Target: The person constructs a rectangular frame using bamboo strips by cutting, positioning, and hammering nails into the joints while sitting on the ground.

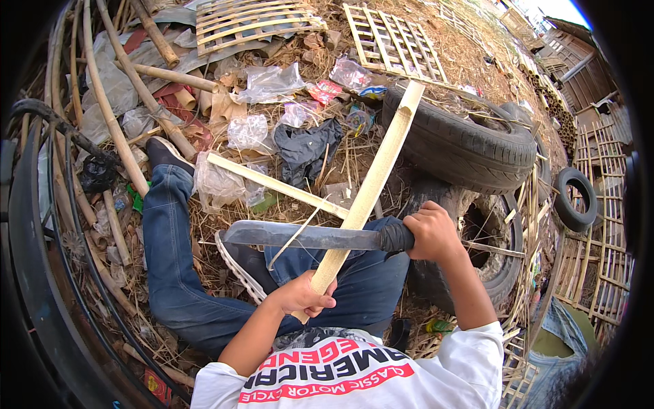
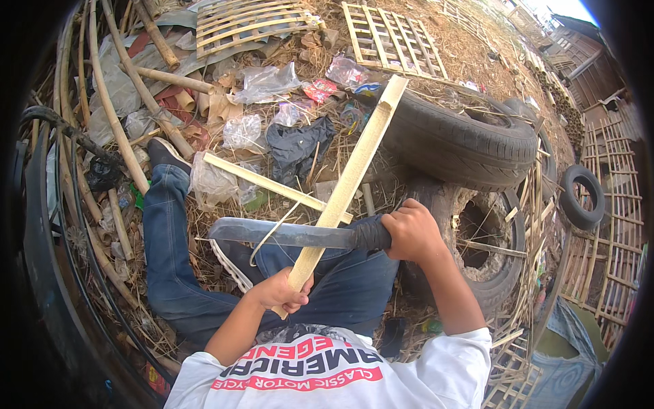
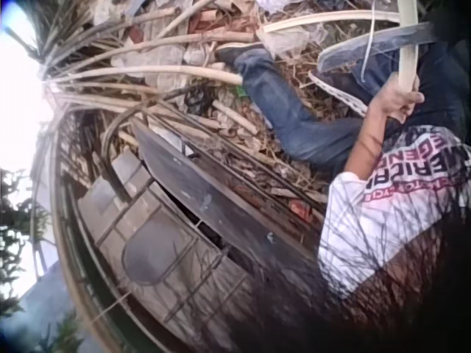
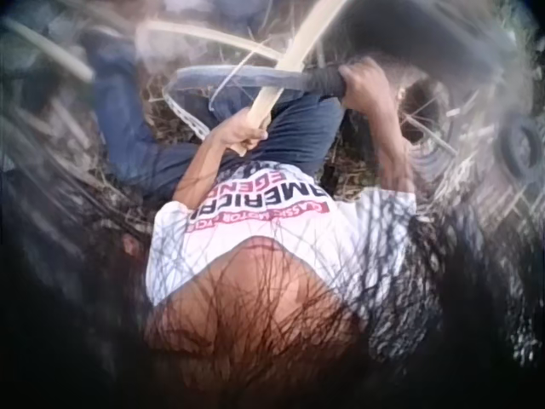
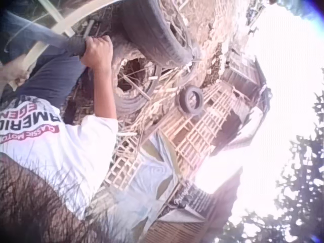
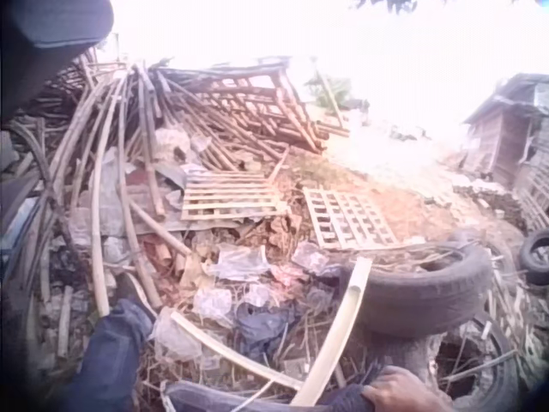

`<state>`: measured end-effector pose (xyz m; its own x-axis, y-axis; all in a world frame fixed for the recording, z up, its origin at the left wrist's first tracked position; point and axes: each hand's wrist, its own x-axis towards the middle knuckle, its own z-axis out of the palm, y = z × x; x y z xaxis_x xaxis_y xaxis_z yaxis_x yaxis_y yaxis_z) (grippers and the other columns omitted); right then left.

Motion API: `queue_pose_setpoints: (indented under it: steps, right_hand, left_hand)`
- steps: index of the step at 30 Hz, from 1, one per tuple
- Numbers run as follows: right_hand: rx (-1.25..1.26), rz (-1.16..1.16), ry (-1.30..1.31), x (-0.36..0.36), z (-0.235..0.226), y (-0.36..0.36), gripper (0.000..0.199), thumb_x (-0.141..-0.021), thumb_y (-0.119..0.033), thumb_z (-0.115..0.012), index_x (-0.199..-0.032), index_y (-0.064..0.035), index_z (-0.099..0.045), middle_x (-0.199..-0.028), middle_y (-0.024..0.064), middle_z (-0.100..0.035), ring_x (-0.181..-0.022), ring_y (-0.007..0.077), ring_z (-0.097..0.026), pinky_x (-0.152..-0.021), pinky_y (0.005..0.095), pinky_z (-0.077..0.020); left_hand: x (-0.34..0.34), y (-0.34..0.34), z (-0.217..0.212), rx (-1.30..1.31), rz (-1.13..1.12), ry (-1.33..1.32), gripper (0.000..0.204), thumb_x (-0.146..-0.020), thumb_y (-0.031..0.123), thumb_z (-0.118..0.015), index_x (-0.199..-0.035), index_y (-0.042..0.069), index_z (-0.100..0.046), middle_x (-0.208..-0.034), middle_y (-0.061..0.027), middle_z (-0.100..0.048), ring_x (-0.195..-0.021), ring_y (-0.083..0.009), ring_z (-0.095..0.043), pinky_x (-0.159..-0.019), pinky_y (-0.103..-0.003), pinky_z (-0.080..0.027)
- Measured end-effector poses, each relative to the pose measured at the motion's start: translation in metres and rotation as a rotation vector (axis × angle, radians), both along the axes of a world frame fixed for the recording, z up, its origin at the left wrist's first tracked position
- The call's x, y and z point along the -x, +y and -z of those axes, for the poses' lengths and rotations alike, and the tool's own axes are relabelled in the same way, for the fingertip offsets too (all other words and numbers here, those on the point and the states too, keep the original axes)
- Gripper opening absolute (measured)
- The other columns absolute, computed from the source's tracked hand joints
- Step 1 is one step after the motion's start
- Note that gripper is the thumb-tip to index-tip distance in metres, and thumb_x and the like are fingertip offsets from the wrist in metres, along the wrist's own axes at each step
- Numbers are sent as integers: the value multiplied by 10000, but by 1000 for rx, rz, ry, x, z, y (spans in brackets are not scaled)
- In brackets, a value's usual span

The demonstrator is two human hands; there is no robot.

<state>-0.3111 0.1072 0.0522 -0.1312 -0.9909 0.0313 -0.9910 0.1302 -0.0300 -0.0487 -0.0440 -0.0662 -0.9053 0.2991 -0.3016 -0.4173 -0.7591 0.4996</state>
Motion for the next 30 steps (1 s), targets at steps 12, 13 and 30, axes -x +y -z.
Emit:
queue_pose_setpoints:
  steps: [12,13,30]
  right_hand:
    - [75,-17,-143,39,-6,-6,335,-343,-164,-680,-643,-83,-555,-622,96,-590,-642,309,-572,-792,375,-454]
    - [78,-25,-109,44,-8,-9,333,-339,-163,-680,-636,-85,-550,-622,96,-590,-641,309,-571,-792,373,-454]
    - [96,392,210,77,-29,19,204,-523,-118,-694,-688,-65,-586,-666,118,-640,-674,357,-591,-703,424,-485]
  left_hand:
    - [7,7,-37,260,-91,-10,386,-701,-7,-804,-910,73,-490,-591,12,-473,-449,-66,-410,-384,-237,-313]
    - [10,8,-37,239,-104,-13,384,-703,-6,-803,-902,75,-484,-591,12,-471,-448,-66,-408,-385,-239,-311]
    - [6,7,-23,21,-49,-119,379,-714,32,-809,-832,84,-453,-606,30,-423,-451,-55,-395,-385,-234,-306]
